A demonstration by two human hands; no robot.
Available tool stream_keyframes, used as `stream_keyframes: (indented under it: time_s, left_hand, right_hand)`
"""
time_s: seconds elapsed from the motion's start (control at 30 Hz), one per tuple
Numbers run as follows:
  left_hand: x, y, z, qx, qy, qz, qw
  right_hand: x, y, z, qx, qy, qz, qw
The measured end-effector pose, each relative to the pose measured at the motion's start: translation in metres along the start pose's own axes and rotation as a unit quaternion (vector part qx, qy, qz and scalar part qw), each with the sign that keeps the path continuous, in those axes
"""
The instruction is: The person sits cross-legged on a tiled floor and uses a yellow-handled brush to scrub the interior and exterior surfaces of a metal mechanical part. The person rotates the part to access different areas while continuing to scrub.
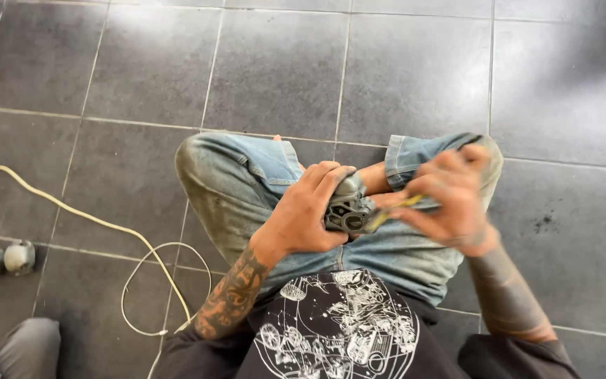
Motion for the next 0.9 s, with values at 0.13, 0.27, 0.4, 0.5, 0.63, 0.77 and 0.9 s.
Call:
stream_keyframes:
  time_s: [0.13,0.27,0.4,0.5,0.63,0.77,0.9]
  left_hand:
    - [-0.02,-0.011,0.002,0.009,-0.018,0.009,1.0]
    - [-0.015,-0.007,0.0,0.001,-0.057,0.108,0.993]
    - [-0.02,0.014,0.009,-0.056,-0.086,0.092,0.99]
    - [-0.064,-0.011,-0.007,-0.077,-0.1,0.159,0.979]
    - [-0.051,0.023,0.003,-0.102,-0.134,0.129,0.977]
    - [-0.034,0.05,0.013,-0.097,-0.205,0.121,0.966]
    - [-0.034,0.068,0.03,-0.116,-0.253,0.183,0.943]
  right_hand:
    - [-0.039,-0.004,-0.001,-0.029,0.03,0.111,0.993]
    - [-0.039,-0.006,0.006,-0.061,0.064,-0.104,0.991]
    - [-0.049,-0.002,0.004,-0.079,0.128,0.026,0.988]
    - [-0.129,0.016,0.063,-0.135,0.233,-0.192,0.944]
    - [-0.059,0.001,0.076,-0.139,0.192,-0.266,0.934]
    - [-0.06,-0.001,0.098,-0.156,0.209,-0.153,0.953]
    - [-0.068,-0.017,0.123,-0.198,0.248,-0.234,0.919]
Point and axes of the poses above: each hand's wrist, its own z-axis away from the middle knuckle, its own y-axis out of the palm, x = y × z, the point moved 7 cm from there along -z, towards the middle knuckle, and after that the axes turned 3 degrees about x, right-handed, at the moved point
